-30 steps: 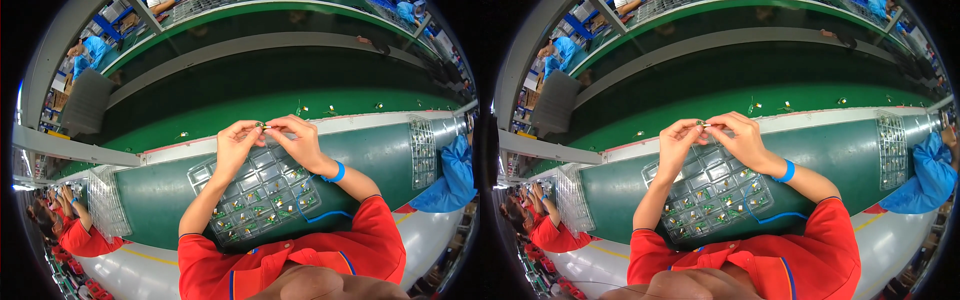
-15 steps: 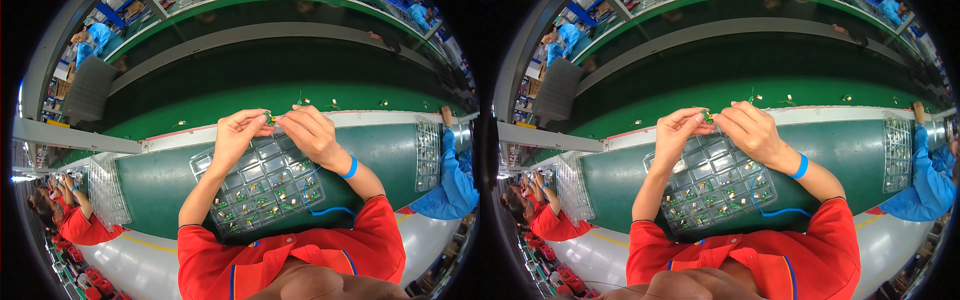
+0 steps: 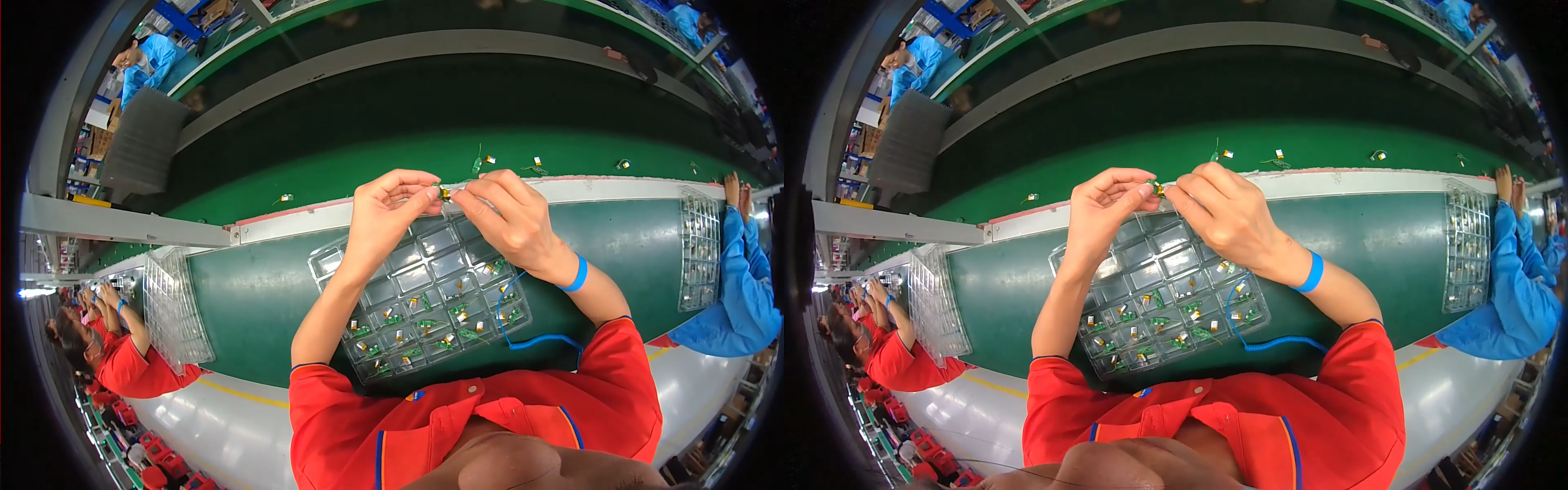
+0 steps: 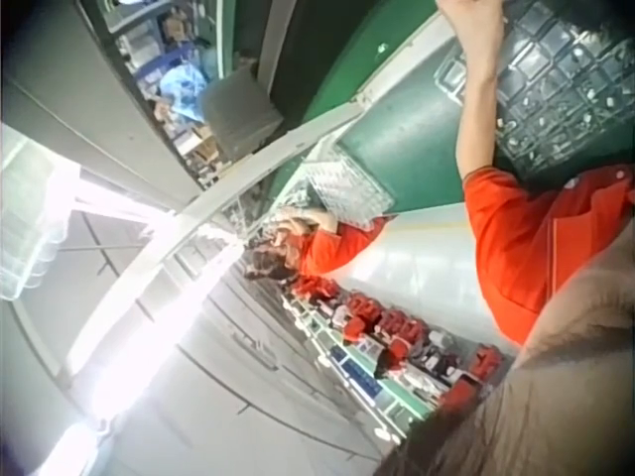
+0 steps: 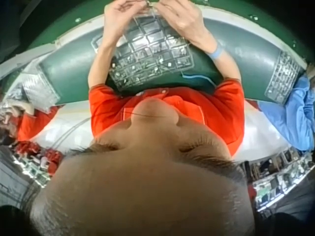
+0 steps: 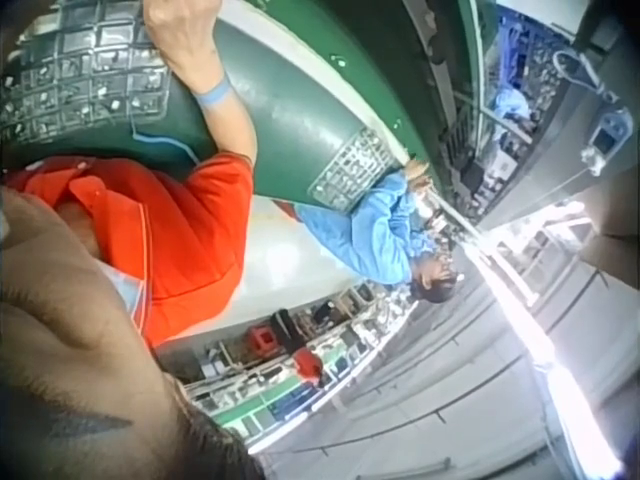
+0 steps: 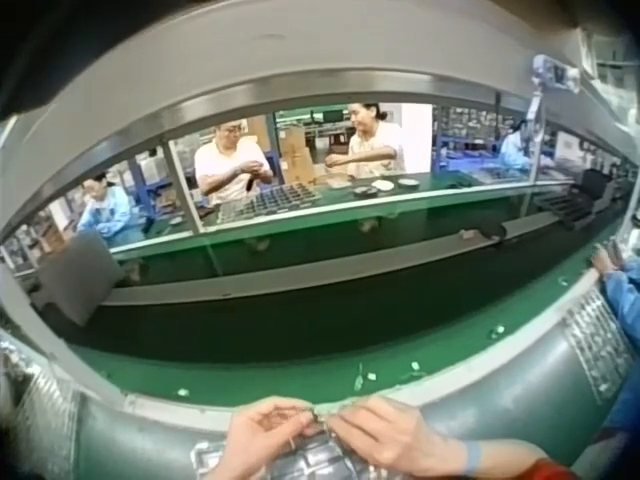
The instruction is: The person assembles small electronic components by hand, then places them into a component tray.
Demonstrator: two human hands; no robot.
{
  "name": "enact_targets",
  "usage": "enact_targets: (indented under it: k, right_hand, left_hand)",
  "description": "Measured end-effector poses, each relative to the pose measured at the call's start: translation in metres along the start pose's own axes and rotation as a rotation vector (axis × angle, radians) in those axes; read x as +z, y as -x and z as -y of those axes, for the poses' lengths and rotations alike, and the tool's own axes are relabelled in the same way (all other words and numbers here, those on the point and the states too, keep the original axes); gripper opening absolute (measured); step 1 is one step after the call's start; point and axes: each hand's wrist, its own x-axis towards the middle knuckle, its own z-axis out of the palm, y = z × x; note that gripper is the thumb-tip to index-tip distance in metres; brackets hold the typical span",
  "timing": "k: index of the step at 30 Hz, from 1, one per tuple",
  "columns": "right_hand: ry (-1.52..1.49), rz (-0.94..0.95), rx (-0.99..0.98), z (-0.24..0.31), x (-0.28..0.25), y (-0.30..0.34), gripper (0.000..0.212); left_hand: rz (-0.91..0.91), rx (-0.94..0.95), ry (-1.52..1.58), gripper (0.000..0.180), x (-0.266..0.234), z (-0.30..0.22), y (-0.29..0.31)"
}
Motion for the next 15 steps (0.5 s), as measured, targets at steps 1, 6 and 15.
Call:
enact_targets:
  k: [1,6,15]
  right_hand:
    - [0.004,0.007,-0.013,0.000,0.000,0.000,0.028]
    - [0.041,0.027,-0.002,0.002,-0.003,0.001,0.028]
    - [-0.433,-0.012,0.534,0.016,-0.002,-0.001,0.013]
  left_hand:
    - [0.000,-0.001,0.000,0.015,-0.001,0.001,0.000]
    - [-0.019,-0.020,0.000,0.013,0.000,0.002,0.000]
    - [-0.152,0.254,-0.200,0.015,0.022,0.012,0.014]
